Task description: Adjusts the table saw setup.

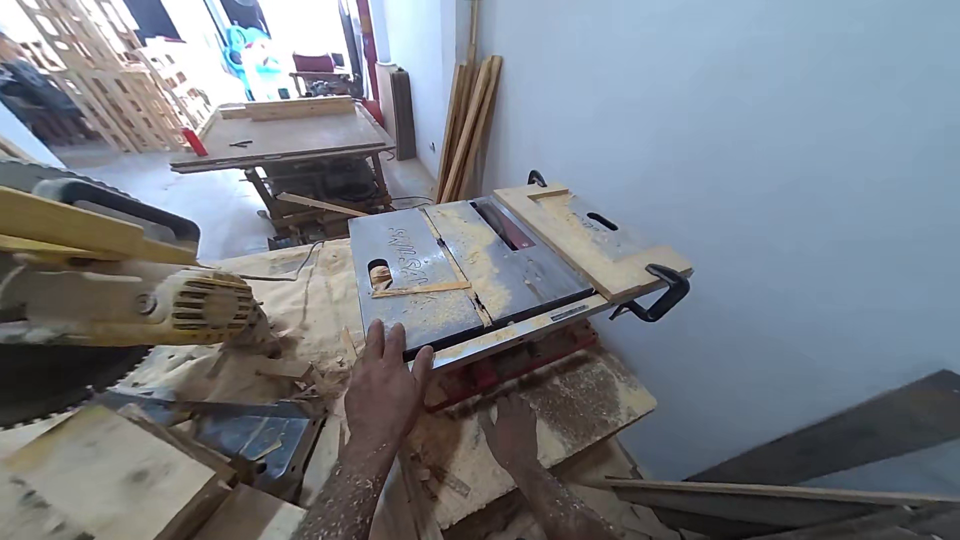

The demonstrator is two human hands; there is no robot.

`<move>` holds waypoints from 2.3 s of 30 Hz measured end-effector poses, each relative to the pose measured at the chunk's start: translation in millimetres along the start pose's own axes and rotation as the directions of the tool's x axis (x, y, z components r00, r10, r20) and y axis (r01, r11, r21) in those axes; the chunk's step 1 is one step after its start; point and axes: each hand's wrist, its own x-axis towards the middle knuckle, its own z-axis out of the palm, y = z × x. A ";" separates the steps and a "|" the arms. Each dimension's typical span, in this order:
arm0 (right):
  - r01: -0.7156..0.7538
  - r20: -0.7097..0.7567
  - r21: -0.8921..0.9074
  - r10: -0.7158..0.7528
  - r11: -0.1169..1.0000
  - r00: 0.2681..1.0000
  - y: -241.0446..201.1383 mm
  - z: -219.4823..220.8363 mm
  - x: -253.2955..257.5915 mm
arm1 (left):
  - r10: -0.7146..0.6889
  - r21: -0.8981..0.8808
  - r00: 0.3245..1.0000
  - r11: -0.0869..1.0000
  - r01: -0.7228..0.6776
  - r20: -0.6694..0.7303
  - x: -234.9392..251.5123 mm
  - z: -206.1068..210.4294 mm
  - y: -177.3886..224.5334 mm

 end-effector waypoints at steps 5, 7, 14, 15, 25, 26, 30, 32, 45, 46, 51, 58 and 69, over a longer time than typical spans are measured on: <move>-0.006 -0.022 -0.003 0.006 1.000 1.000 0.2 2.6 0.9 | 0.002 -0.024 1.000 1.000 -0.002 0.000 1.9 -1.0 -0.2; 0.000 -0.032 0.006 0.000 1.000 0.999 0.6 1.6 0.7 | 0.002 -0.038 1.000 0.999 -0.002 0.009 2.3 -2.3 0.4; 0.008 -0.044 -0.004 -0.008 1.000 0.999 1.0 3.7 2.0 | 0.000 -0.035 1.000 0.999 0.000 0.012 2.8 0.1 -0.6; 0.009 -0.040 -0.010 -0.010 1.000 0.999 1.2 3.9 1.8 | 0.002 -0.033 1.000 0.999 -0.001 0.009 2.9 0.8 -0.9; 0.011 -0.023 -0.008 -0.011 1.000 1.000 1.2 3.4 1.5 | -0.004 -0.017 1.000 1.000 0.004 0.025 3.6 1.4 -1.0; 0.011 -0.022 -0.010 -0.011 1.000 1.000 1.1 3.2 1.3 | -0.005 -0.019 1.000 1.000 0.005 0.024 3.6 1.0 -0.5; 0.013 -0.020 -0.006 -0.013 1.000 1.000 1.4 2.4 1.6 | -0.006 -0.025 1.000 1.000 0.006 0.004 3.2 0.4 1.5; 0.016 -0.023 -0.008 -0.016 1.000 1.000 1.5 2.3 2.4 | -0.006 -0.025 1.000 1.000 0.005 -0.011 4.0 1.8 1.2; 0.008 0.042 0.128 -0.013 0.992 0.999 10.0 -6.6 3.0 | -0.005 -0.080 0.999 0.997 0.001 -0.054 1.6 3.9 4.3; 0.007 0.064 0.152 -0.017 0.988 0.998 12.4 -9.6 3.5 | -0.003 -0.073 0.998 0.997 -0.002 -0.061 1.4 4.4 4.7; 0.093 0.234 0.242 -0.151 0.966 0.961 30.2 -38.6 8.3 | -0.001 -0.078 0.998 0.997 -0.004 -0.063 1.6 4.0 6.8; 0.291 0.238 0.348 -0.384 0.891 0.892 72.0 -39.7 26.3 | -0.015 -0.074 0.998 0.997 0.011 -0.055 2.0 5.1 4.7; 0.388 0.173 0.372 -0.474 0.843 0.864 83.7 -32.0 28.3 | -0.044 -0.072 0.998 0.997 0.041 -0.046 1.7 1.3 10.8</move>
